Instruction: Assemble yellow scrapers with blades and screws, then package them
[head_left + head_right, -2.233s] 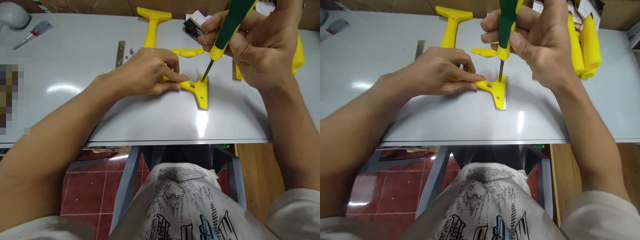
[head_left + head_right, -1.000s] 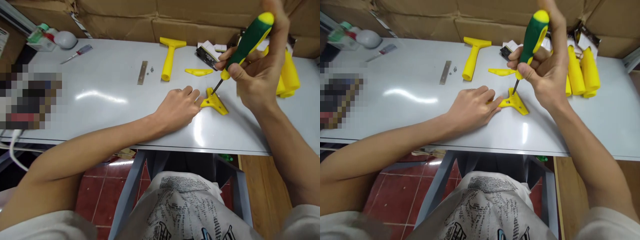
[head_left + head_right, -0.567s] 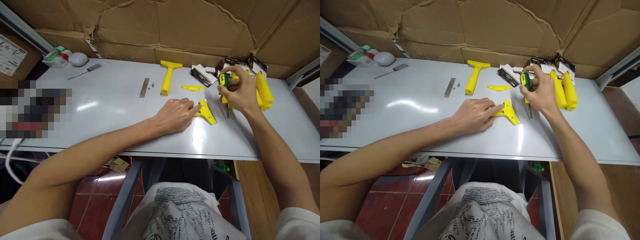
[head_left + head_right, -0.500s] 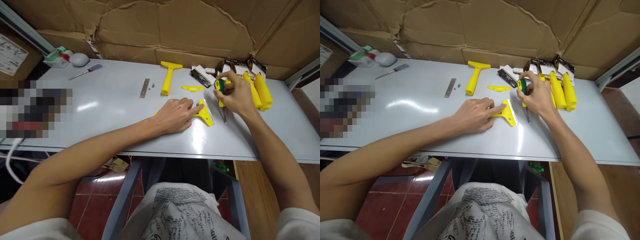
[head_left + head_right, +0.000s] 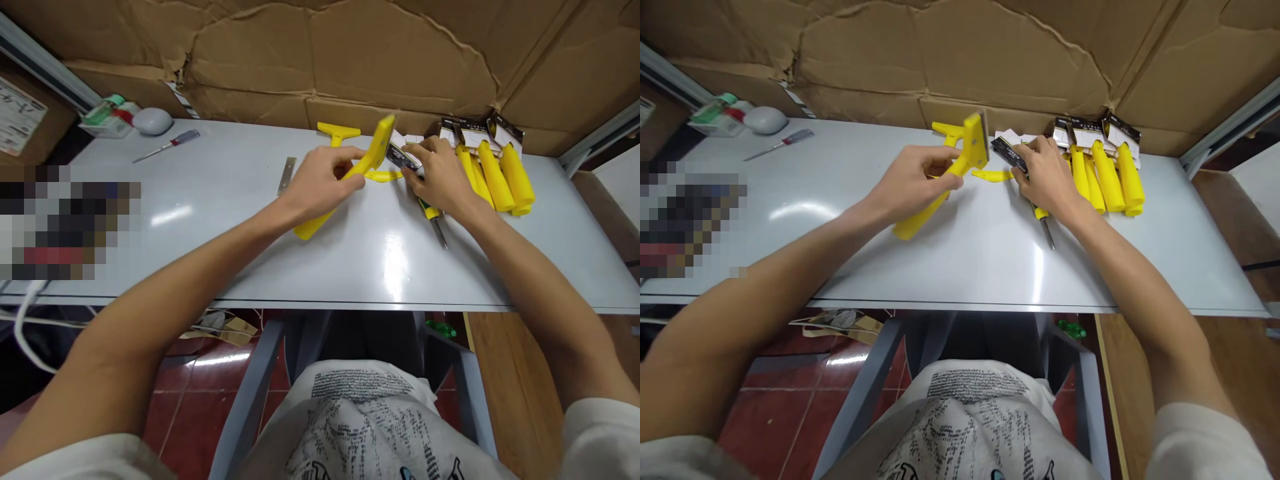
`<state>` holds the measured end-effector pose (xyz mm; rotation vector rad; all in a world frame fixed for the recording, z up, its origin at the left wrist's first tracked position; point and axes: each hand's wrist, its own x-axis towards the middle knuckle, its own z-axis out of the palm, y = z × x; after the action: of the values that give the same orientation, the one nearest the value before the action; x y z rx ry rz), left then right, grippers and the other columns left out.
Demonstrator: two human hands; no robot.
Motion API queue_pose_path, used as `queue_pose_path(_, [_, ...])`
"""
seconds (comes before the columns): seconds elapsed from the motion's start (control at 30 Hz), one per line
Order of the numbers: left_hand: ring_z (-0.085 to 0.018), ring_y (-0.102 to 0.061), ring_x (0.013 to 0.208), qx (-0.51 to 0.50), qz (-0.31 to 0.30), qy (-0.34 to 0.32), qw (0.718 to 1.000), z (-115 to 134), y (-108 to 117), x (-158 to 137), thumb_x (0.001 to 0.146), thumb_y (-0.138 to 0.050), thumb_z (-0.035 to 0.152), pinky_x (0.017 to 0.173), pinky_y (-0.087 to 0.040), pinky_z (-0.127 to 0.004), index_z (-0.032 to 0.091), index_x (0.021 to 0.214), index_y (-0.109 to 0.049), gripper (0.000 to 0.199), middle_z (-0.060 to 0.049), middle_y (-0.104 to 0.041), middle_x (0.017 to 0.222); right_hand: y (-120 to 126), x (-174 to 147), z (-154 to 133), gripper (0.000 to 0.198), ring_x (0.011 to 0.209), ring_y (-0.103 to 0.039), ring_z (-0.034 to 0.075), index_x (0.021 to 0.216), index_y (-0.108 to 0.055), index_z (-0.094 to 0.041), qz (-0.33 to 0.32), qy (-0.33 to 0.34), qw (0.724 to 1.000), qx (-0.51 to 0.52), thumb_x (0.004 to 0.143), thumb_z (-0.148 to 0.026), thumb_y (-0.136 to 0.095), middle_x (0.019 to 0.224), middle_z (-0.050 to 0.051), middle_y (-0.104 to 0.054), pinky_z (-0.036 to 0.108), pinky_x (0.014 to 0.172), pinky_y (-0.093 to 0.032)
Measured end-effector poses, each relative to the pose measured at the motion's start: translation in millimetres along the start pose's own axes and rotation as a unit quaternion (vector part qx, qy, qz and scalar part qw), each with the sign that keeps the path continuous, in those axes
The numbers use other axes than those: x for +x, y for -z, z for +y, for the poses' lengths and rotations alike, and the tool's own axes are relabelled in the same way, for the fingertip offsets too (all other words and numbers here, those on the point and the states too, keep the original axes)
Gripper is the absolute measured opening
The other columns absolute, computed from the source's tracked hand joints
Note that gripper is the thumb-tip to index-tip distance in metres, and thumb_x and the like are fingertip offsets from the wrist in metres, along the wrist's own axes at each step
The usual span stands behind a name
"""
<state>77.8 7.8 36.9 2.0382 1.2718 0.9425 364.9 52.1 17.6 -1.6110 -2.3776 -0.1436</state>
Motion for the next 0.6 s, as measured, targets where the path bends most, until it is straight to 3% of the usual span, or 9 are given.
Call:
queue_pose_path(0.07, [-0.021,-0.066,0.074,-0.126,0.011,0.025,0.992,-2.7,1.5,4.2,0.095,-0.075,0.028,0.076,-0.054,-0.038,0.026,0.086,-0.082,0.011,-0.001,-0.074,0.08,-2.4,27.2,1.5,0.06,0.156,-0.065,0.049,0.167,-0.074,-0.016,-0.035,0.013,0.999,-0.013,0.109,-0.032,-0.066,0.154,0.025,-0.077,0.071,0.133,-0.058])
queue_pose_path(0.17, [-0.023,-0.074,0.082,-0.234,0.043,0.042,0.97,-6.8,-1.3,8.2,0.096,-0.08,0.033,0.077,-0.056,-0.039,0.027,0.075,-0.08,0.022,-0.005,-0.079,0.078,-13.4,60.0,5.1,0.059,0.153,-0.065,0.053,0.159,-0.078,-0.021,-0.063,0.009,0.997,-0.031,0.1,-0.028,-0.079,0.142,0.022,-0.083,0.077,0.129,-0.058])
queue_pose_path(0.23, [-0.027,-0.081,0.098,-0.26,0.066,0.039,0.963,-11.6,-3.8,11.1,0.098,-0.082,0.037,0.082,-0.059,-0.039,0.027,0.076,-0.083,0.024,-0.008,-0.085,0.087,-21.1,70.7,6.0,0.061,0.148,-0.066,0.052,0.159,-0.077,-0.023,-0.058,-0.004,0.998,-0.017,0.098,-0.026,-0.082,0.141,0.02,-0.083,0.079,0.126,-0.059])
queue_pose_path(0.33, [-0.031,-0.085,0.111,-0.298,0.084,0.057,0.949,-20.9,-5.8,16.7,0.101,-0.087,0.051,0.084,-0.062,-0.041,0.028,0.084,-0.084,0.029,-0.009,-0.09,0.102,-22.0,70.9,3.7,0.069,0.15,-0.064,0.046,0.169,-0.067,-0.026,-0.027,-0.016,0.999,0.013,0.102,-0.031,-0.085,0.159,0.016,-0.077,0.077,0.13,-0.057])
queue_pose_path(0.43, [-0.032,-0.085,0.119,-0.345,0.121,0.083,0.927,-27.5,-6.4,23.1,0.096,-0.093,0.064,0.09,-0.066,-0.043,0.032,0.094,-0.084,0.033,-0.005,-0.092,0.108,-8.0,58.0,0.0,0.074,0.154,-0.061,0.039,0.178,-0.054,-0.03,0.058,-0.022,0.995,0.08,0.11,-0.04,-0.083,0.173,0.013,-0.068,0.069,0.137,-0.053])
queue_pose_path(0.53, [-0.028,-0.082,0.13,-0.385,0.182,0.085,0.901,-30.3,-7.0,28.2,0.091,-0.095,0.067,0.11,-0.067,-0.044,0.039,0.101,-0.084,0.032,0.003,-0.094,0.114,2.8,36.8,-1.8,0.073,0.142,-0.067,0.032,0.176,-0.052,-0.03,0.177,-0.025,0.956,0.23,0.111,-0.044,-0.083,0.18,0.011,-0.064,0.057,0.133,-0.054])
queue_pose_path(0.6, [-0.027,-0.08,0.137,-0.405,0.2,0.077,0.889,-31.9,-7.5,29.8,0.087,-0.097,0.069,0.123,-0.064,-0.045,0.042,0.102,-0.082,0.035,0.006,-0.094,0.12,-2.6,20.9,-2.2,0.085,0.132,-0.07,0.03,0.18,-0.042,-0.034,0.17,-0.023,0.917,0.36,0.11,-0.054,-0.085,0.178,0.01,-0.065,0.052,0.122,-0.058])
